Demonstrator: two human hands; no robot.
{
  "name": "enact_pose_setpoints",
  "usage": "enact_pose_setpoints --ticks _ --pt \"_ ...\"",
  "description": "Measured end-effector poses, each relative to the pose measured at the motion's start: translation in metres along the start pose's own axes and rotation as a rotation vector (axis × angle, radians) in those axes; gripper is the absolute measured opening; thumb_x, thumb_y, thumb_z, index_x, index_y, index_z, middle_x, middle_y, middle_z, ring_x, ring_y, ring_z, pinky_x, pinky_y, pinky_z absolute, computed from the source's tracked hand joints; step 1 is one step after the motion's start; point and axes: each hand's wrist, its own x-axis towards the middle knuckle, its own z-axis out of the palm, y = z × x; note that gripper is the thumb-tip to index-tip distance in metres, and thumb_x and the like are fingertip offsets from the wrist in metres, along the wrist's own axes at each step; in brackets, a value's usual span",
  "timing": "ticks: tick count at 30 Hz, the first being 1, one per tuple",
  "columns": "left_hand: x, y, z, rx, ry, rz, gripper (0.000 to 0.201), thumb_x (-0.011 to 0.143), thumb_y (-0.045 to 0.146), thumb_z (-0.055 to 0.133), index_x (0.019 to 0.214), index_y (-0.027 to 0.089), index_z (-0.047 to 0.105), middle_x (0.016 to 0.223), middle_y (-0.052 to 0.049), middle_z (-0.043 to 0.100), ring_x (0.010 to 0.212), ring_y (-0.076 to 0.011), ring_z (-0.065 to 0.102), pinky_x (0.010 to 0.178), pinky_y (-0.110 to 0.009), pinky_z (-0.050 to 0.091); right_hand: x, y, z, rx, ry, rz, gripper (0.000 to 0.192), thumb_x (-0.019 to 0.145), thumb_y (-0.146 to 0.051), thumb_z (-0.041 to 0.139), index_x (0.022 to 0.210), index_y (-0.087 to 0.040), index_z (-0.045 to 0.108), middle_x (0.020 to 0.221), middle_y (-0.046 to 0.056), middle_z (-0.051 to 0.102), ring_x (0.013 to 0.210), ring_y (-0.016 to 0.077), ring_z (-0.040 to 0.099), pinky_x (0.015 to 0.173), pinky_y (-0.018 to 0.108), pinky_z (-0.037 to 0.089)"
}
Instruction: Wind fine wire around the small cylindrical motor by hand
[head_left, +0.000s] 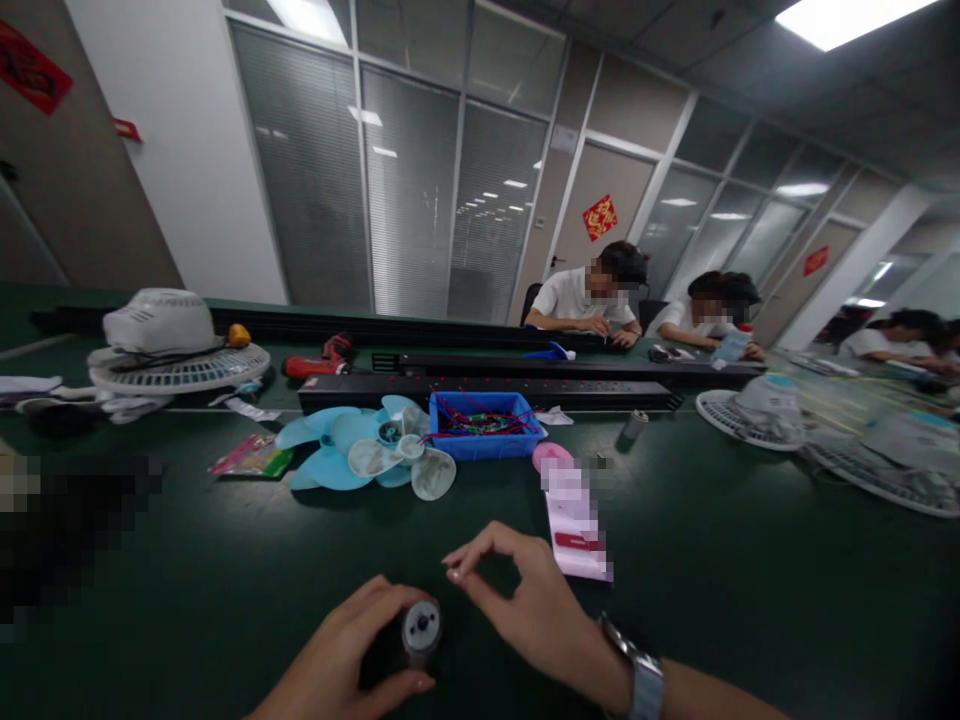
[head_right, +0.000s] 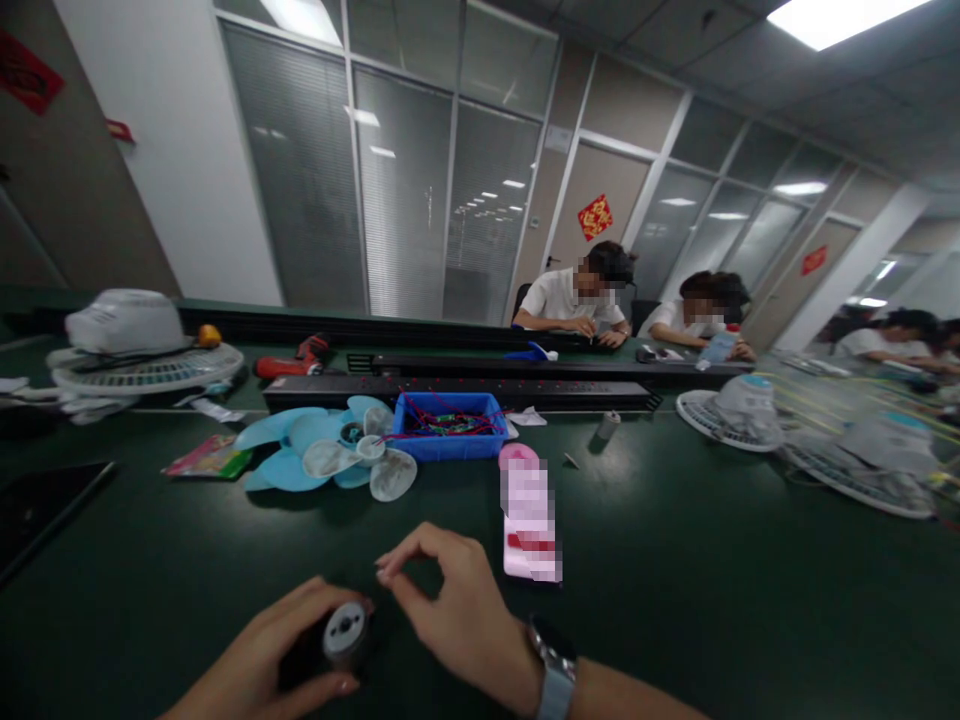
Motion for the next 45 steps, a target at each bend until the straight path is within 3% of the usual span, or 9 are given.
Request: enact_pose_setpoints --ticks 5,15,22,30,39,45 --pt "-0.003 -0.007 0.006 0.018 0.037 0.02 0.044 0.077 0.021 0.079 0.116 0.028 0.061 0.098 -0.002 0.067 0.087 -0.0241 0.063 0.076 -0.032 0.051 -0.006 -0.012 0.018 -0.073 -0.119 -0.219 0.021 0.083 -0.002 0.065 0.089 -0.022 0.066 0.099 -0.003 0.075 0.095 0.0138 0.07 0.089 0.026 0.048" --pt "0.004 0.01 -0.005 -0.014 -0.068 -0.026 0.032 0.081 0.021 0.076 0.11 0.025 0.062 0.095 -0.002 0.065 0.087 -0.0238 0.062 0.075 -0.034 0.05 -0.01 -0.008 0.02 0.006 -0.072 -0.246 0.02 0.081 -0.001 0.069 0.086 -0.02 0.066 0.094 -0.003 0.076 0.089 0.012 0.071 0.087 0.024 0.048" --pt "0.005 0.015 -0.007 -0.005 -0.099 -0.05 0.024 0.083 0.02 0.073 0.104 0.022 0.063 0.092 -0.003 0.064 0.084 -0.0229 0.061 0.072 -0.033 0.049 -0.007 -0.013 0.023 0.046 -0.075 -0.241 0.018 0.08 -0.002 0.071 0.082 -0.019 0.067 0.088 -0.002 0.076 0.084 0.0121 0.071 0.08 0.023 0.05" --pt "0.002 0.009 -0.005 -0.019 -0.066 -0.018 0.033 0.081 0.02 0.076 0.111 0.025 0.062 0.098 -0.002 0.066 0.089 -0.0229 0.061 0.078 -0.034 0.05 -0.005 -0.013 0.02 0.036 -0.063 -0.178 0.013 0.079 -0.007 0.073 0.081 -0.018 0.068 0.084 -0.001 0.076 0.078 0.0134 0.071 0.076 0.025 0.051" --pt "0.001 0.01 -0.004 -0.029 -0.04 -0.006 0.035 0.08 0.018 0.076 0.112 0.026 0.062 0.1 -0.003 0.067 0.09 -0.0229 0.062 0.079 -0.033 0.051 -0.006 -0.009 0.021 0.083 -0.093 -0.175 0.012 0.079 -0.01 0.073 0.084 -0.02 0.069 0.09 -0.001 0.076 0.084 0.0143 0.071 0.081 0.026 0.052" --pt "0.0 0.009 -0.005 -0.027 -0.047 -0.014 0.036 0.08 0.017 0.076 0.113 0.026 0.062 0.098 -0.002 0.065 0.089 -0.0232 0.062 0.077 -0.034 0.051 -0.005 -0.006 0.025 0.249 -0.097 -0.038 0.008 0.078 -0.013 0.075 0.079 -0.019 0.07 0.088 0.002 0.077 0.087 0.0166 0.073 0.083 0.03 0.055"
